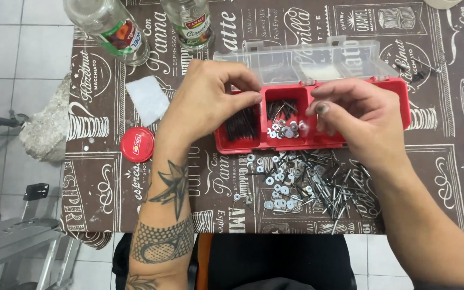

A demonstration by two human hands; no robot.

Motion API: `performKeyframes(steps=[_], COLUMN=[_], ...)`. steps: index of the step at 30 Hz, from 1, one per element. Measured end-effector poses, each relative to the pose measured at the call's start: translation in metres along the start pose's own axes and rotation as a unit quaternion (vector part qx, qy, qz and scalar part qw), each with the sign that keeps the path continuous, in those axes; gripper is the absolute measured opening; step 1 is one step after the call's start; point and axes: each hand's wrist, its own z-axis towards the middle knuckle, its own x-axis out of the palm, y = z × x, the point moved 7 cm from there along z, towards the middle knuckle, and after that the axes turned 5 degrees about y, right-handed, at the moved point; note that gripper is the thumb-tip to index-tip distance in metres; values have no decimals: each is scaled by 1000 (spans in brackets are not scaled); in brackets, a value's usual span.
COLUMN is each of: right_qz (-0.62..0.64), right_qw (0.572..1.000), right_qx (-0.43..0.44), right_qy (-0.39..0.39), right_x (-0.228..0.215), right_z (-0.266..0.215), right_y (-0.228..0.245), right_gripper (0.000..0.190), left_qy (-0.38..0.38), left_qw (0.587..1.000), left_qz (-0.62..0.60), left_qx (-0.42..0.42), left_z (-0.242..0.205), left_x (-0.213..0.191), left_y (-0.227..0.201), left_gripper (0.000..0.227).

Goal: The person sorts small metal hardware including screws, washers, and nails from a pile on the table into compartments of a red plastic organizer. They handle items one at a time, placing each into the appropriate section.

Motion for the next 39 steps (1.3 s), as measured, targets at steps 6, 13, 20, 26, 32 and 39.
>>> performKeyframes(steps=[6, 13, 20, 26, 32, 39], right_qz=[-32, -65, -127, -195, -254, -416], right_qw=[999, 995, 986, 970, 932, 818], right_qx=[-24, -74, -103, -145, -230, -251], right_qy=[5, 7, 9, 27, 119, 308], right_x=[0, 0, 6, 13, 35, 76], right_z=[0, 1, -2, -6, -17, -31], right_y=[5, 9, 16, 24, 21, -6], right_gripper=[18, 20, 17, 15, 14, 10], left_qy=[-22, -44, -9, -48, -72, -88], left_qw=[998, 965, 942, 939, 939, 941], left_qz=[54, 225, 335, 340, 337, 327], left_qx=[20, 129, 5, -14, -17, -3], left_z=[5, 11, 14, 13, 13, 13], left_x=[8, 54, 63, 63, 64, 64], left_y=[-1, -3, 7, 10, 12, 9], left_gripper=[5, 13, 14, 21, 23, 25])
